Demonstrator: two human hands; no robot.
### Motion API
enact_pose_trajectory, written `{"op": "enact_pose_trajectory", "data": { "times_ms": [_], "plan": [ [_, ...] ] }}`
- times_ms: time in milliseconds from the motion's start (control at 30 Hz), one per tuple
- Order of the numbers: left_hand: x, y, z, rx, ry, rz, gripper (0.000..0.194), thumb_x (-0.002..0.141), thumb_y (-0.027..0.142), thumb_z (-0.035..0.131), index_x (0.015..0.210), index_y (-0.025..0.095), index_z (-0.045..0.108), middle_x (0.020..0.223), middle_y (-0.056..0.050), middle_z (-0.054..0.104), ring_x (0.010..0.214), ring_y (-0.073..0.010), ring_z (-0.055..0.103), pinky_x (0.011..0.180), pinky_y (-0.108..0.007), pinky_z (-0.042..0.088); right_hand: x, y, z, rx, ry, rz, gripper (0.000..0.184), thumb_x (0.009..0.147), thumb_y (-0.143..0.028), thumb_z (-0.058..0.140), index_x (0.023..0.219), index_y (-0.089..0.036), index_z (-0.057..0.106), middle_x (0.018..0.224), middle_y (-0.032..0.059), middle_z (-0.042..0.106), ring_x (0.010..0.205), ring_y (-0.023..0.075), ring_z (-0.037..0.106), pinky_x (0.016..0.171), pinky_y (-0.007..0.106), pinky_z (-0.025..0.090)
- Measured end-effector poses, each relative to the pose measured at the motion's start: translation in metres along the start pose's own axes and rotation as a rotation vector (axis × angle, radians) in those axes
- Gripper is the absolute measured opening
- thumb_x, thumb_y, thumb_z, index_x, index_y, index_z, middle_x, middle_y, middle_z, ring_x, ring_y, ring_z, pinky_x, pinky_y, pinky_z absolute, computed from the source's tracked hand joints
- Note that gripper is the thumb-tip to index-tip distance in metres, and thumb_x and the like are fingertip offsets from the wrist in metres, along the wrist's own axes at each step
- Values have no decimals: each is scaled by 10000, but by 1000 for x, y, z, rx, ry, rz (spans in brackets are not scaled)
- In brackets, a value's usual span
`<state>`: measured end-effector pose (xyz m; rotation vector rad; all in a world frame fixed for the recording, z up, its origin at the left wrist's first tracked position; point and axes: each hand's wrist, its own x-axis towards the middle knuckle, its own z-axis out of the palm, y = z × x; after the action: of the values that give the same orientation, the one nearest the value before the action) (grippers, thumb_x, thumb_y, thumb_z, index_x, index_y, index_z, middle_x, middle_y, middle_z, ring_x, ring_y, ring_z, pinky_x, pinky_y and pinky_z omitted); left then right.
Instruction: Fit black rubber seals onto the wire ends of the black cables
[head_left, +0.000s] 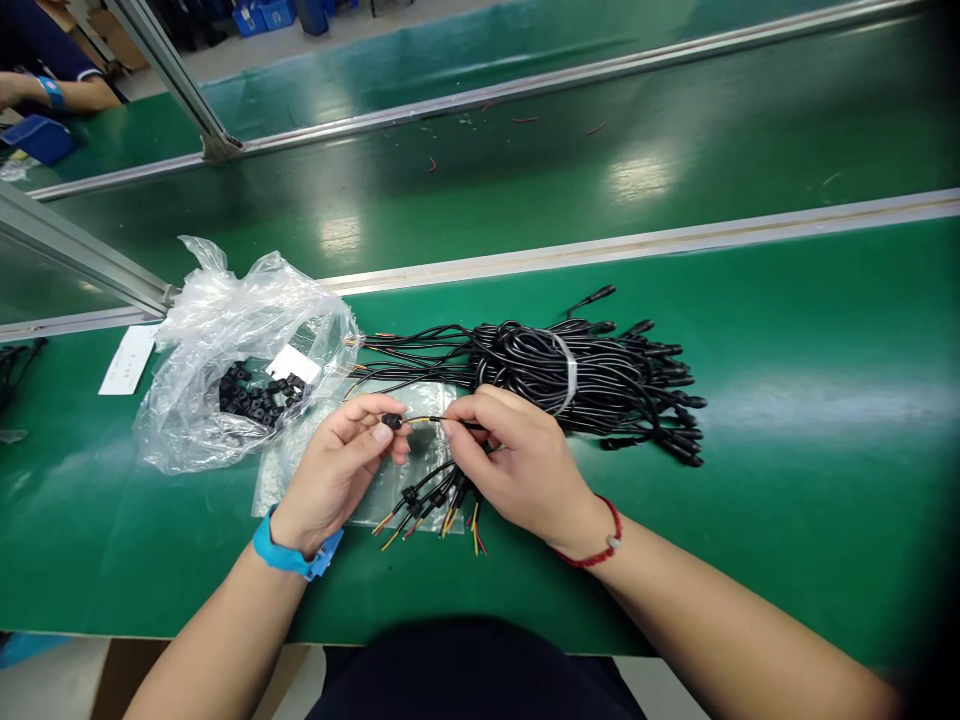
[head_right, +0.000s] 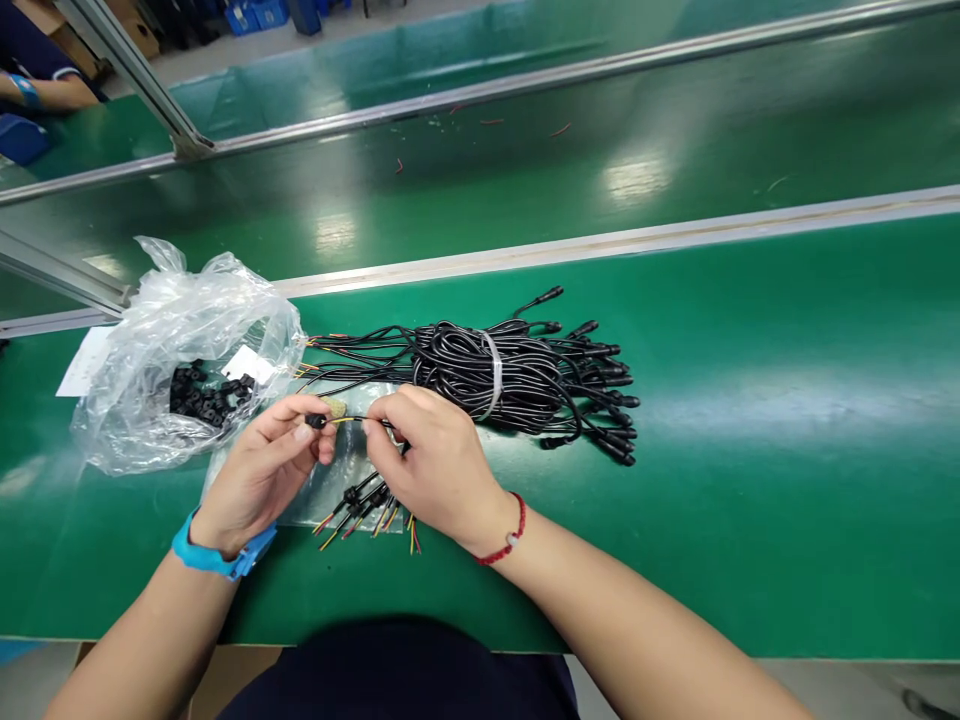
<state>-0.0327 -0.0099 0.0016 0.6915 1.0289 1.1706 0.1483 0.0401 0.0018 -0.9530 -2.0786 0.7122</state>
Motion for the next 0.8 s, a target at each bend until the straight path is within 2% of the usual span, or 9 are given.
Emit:
{"op": "enact_pose_trajectory", "data": {
  "times_ms": [367, 567, 667, 800],
  "plan": [
    [-4, -4, -1, 212, 74, 187, 185, 799, 155, 643, 970, 222, 658, 845, 0, 640, 750, -98, 615, 738, -219, 493, 0, 1, 5, -25, 35, -63, 135, 838, -125, 464, 747, -168, 554, 623, -15, 475, 577, 109, 433, 546, 237, 348],
    [-3, -5, -1, 251, 82, 207, 190, 812, 148, 627, 981, 231, 651, 824, 5, 651, 749, -96, 622, 745, -213, 498, -1, 1, 4, -14, 20, -80, 112, 837, -143, 473, 755, -175, 541, 649, -3, 531, 598, 119, 477, 565, 246, 373],
    [-4, -4, -1, 244, 78, 205, 182, 822, 155, 617, 985, 229, 646, 825, 5, 650, 740, -92, 614, 736, -209, 495, -2, -1, 3, 25, -15, -46, 79, 843, -156, 476, 868, -172, 548, 762, 23, 613, 682, 132, 554, 626, 252, 423],
    [-6, -2, -1, 239, 65, 206, 190, 820, 156, 619, 994, 228, 645, 837, 2, 649, 742, -95, 612, 740, -214, 492, 1, -11, 0, 144, -106, 29, 168, 837, -135, 480, 991, -172, 535, 837, 19, 650, 740, 127, 605, 671, 248, 450]
  ]
}}
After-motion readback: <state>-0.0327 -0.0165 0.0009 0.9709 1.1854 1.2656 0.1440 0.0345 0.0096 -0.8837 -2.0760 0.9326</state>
